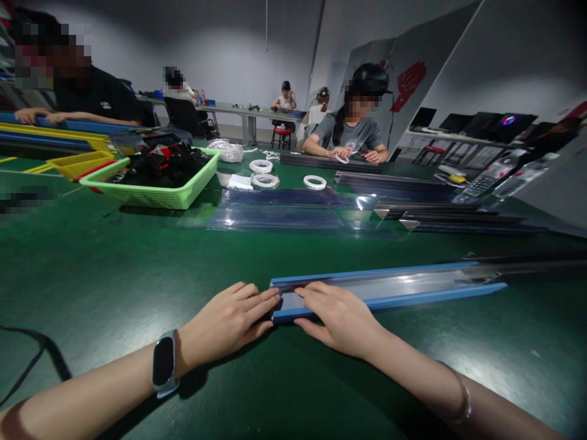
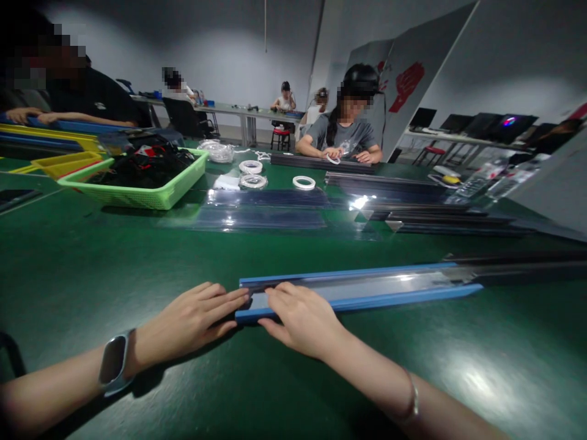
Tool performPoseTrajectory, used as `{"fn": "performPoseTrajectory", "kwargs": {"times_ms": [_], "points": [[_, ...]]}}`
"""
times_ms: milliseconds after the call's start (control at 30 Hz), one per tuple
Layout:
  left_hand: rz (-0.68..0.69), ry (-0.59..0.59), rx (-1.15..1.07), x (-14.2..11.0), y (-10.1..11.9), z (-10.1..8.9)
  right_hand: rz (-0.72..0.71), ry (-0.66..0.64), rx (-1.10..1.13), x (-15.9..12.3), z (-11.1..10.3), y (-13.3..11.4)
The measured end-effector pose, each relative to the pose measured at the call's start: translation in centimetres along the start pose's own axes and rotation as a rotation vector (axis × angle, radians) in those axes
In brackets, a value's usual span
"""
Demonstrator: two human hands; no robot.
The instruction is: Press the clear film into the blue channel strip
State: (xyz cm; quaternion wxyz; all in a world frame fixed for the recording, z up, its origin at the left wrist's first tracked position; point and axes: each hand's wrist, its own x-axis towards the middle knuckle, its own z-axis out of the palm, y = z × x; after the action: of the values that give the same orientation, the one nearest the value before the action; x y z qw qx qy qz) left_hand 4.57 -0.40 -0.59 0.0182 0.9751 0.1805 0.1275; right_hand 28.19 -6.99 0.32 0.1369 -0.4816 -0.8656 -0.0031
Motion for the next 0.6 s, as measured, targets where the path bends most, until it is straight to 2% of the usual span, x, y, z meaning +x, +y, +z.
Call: {"fn": "performPoseTrajectory", "kwargs": {"times_ms": [167,600], "points": [[0.008,-0.027,0.017,0.25,-0.09,0.06,0.013,-0.045,0.031,0.24,-0.29,0.06],[0.042,-0.098,-0.049,0.47,-0.38,-0.7,0.03,-0.064,0.057,0.15,-0.32,0.26]]}}
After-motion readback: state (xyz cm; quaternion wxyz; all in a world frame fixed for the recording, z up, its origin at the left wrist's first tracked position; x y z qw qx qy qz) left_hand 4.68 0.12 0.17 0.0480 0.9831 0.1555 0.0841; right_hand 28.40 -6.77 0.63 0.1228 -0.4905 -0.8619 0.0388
